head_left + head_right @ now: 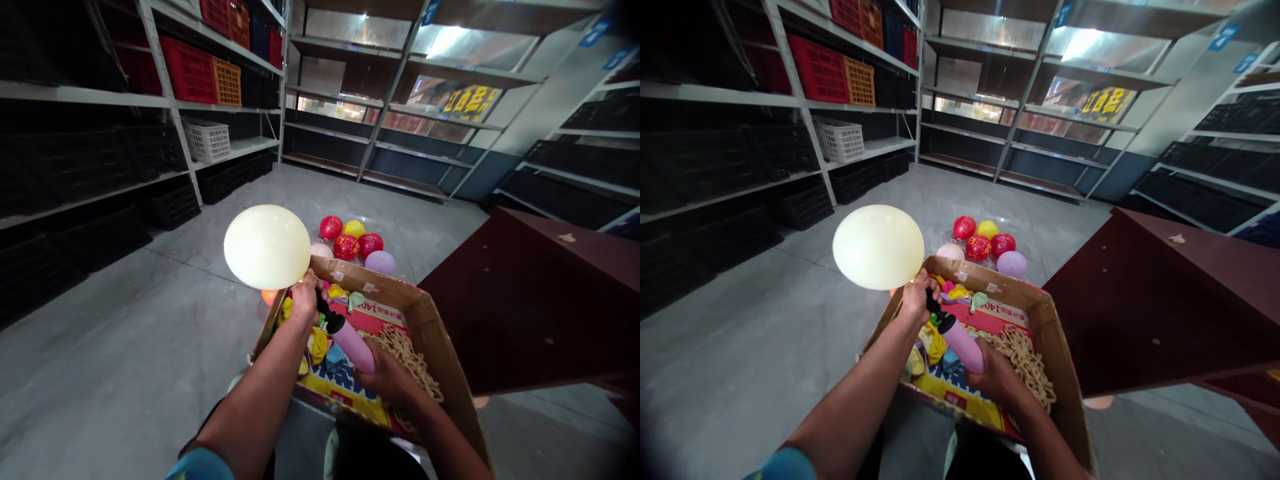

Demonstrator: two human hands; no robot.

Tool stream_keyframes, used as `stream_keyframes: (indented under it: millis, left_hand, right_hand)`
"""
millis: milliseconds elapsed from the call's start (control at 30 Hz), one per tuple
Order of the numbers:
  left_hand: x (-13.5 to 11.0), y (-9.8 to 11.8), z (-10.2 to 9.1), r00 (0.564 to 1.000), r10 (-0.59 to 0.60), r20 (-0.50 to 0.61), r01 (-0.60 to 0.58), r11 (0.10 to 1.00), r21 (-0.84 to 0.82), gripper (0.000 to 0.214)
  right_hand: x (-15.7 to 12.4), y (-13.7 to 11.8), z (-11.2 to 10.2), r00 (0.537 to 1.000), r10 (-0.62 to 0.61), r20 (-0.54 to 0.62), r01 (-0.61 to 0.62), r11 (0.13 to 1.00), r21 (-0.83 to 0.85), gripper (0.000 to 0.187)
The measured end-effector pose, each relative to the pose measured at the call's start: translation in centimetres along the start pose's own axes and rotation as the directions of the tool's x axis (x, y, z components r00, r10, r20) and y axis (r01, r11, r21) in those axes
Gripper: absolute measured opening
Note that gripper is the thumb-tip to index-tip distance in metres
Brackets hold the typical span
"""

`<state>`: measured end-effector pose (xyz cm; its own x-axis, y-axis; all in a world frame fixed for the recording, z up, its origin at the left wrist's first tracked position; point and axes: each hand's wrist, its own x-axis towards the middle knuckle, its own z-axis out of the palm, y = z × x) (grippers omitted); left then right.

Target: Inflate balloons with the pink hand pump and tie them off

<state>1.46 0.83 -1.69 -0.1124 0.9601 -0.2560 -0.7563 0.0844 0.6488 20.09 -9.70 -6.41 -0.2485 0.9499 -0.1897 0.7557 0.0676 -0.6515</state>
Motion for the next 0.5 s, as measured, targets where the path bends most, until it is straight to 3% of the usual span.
stream_keyframes:
  millis: [300, 500]
  left_hand:
    - [1.1, 2.2, -0.9, 0.997, 0.066, -0.039, -0.067, 0.997, -0.031, 0.031]
    - [0.4, 1.0, -0.2, 1.000, 0.019, -0.021, -0.020, 0.999, -0.034, 0.035]
  right_hand:
    - [-3.2, 3.8, -2.0, 0.998, 0.041, 0.041, -0.040, 0.999, -0.023, 0.040]
    - [-1.4, 1.5, -1.1, 0.998, 0.018, 0.052, -0.018, 1.000, 0.007, 0.035]
